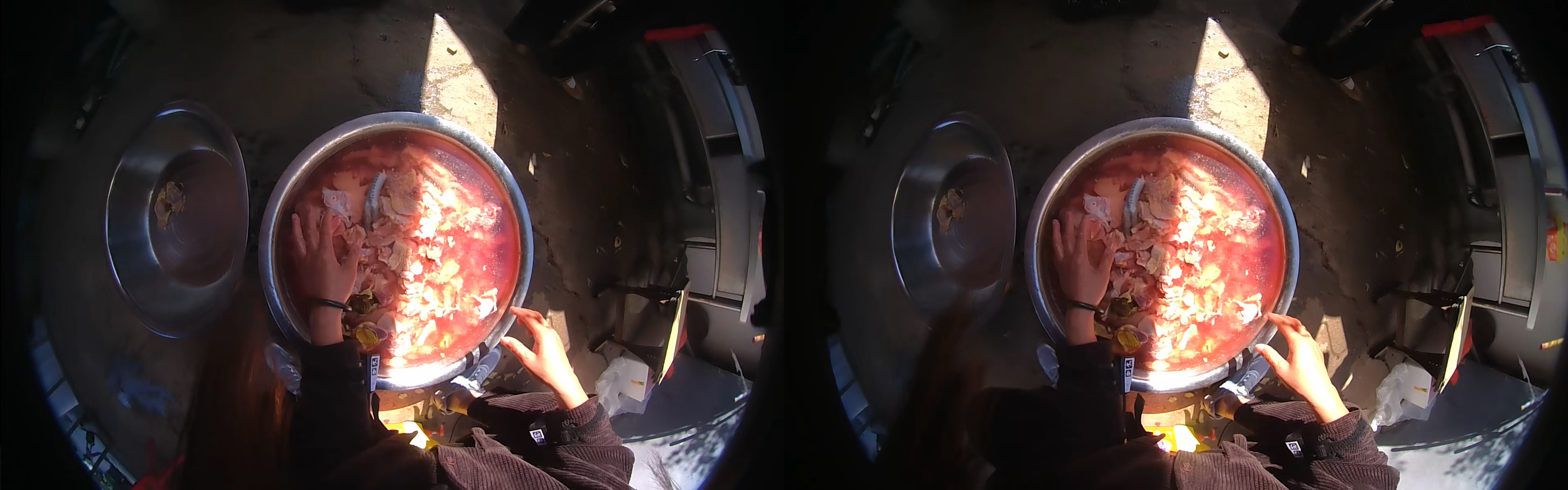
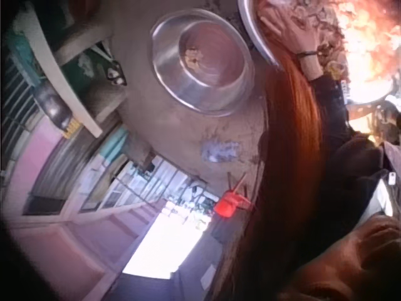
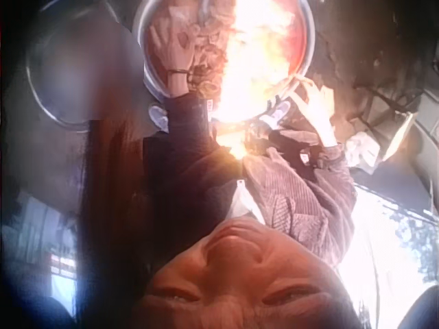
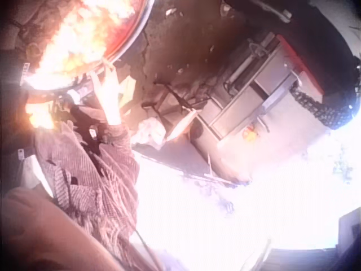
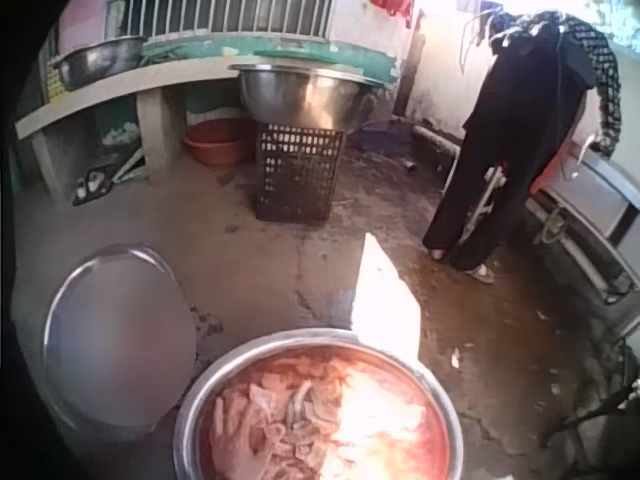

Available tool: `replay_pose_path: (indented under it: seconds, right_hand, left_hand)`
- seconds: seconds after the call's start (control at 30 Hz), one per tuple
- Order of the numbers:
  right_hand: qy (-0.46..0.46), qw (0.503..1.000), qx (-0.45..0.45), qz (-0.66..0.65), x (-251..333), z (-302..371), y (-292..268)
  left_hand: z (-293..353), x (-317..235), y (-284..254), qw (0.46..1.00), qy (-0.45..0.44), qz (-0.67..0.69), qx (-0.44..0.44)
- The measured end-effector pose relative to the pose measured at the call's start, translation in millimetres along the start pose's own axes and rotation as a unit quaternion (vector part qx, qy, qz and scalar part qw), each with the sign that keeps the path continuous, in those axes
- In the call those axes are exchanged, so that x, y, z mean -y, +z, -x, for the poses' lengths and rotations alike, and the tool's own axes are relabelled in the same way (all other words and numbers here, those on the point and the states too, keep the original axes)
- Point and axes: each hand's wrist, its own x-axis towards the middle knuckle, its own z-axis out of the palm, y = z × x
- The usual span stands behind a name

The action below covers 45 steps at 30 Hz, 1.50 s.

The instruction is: The person sits on the ground and uses both hands to tear pieces of raw meat from a large metal bowl filled with red liquid. They separate the meat into smaller pieces and place them into a second bowl.

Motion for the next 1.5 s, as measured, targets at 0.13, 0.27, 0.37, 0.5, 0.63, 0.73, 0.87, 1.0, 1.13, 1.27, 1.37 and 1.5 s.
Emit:
replay_pose_path:
  seconds: [0.13,0.27,0.37,0.5,0.63,0.73,0.87,1.0,1.13,1.27,1.37,1.5]
  right_hand:
    - [-0.124,0.989,-0.002,0.079,12.9,-60.1,10.6]
    - [-0.335,0.929,-0.09,0.129,73.9,-171.7,50.7]
    - [-0.331,0.933,-0.075,0.12,126.5,-247.5,96.7]
    - [-0.22,0.931,-0.062,0.284,153.7,-266.4,158.0]
    - [-0.168,0.923,0.101,0.33,146.0,-255.9,172.7]
    - [-0.171,0.926,0.1,0.321,135.6,-239.0,172.7]
    - [-0.161,0.903,-0.003,0.398,113.6,-221.2,173.8]
    - [-0.214,0.905,-0.091,0.356,87.0,-208.7,176.4]
    - [-0.218,0.956,0.097,0.173,67.5,-211.8,153.0]
    - [-0.222,0.964,-0.111,0.099,43.7,-212.2,112.0]
    - [-0.285,0.909,-0.215,0.215,22.8,-211.6,88.8]
    - [-0.274,0.918,-0.205,0.201,16.0,-234.4,93.0]
  left_hand:
    - [9.9,31.2,-18.0,0.972,-0.18,0.023,-0.152]
    - [33.8,63.5,-22.4,0.936,-0.329,0.08,-0.101]
    - [49.5,84.8,-17.1,0.925,-0.346,0.133,-0.087]
    - [70.4,112.1,-26.1,0.867,-0.403,0.284,-0.079]
    - [81.2,119.0,-27.2,0.834,-0.423,0.351,-0.04]
    - [82.4,117.1,-21.9,0.84,-0.385,0.381,-0.028]
    - [89.1,116.2,-17.3,0.877,-0.374,0.301,-0.032]
    - [102.0,119.8,-21.6,0.876,-0.381,0.295,-0.003]
    - [113.7,118.1,-26.6,0.887,-0.416,0.175,0.093]
    - [123.3,113.2,-28.9,0.881,-0.442,0.125,0.115]
    - [126.6,109.5,-25.8,0.871,-0.463,0.118,0.117]
    - [128.0,108.8,-24.2,0.871,-0.456,0.134,0.125]
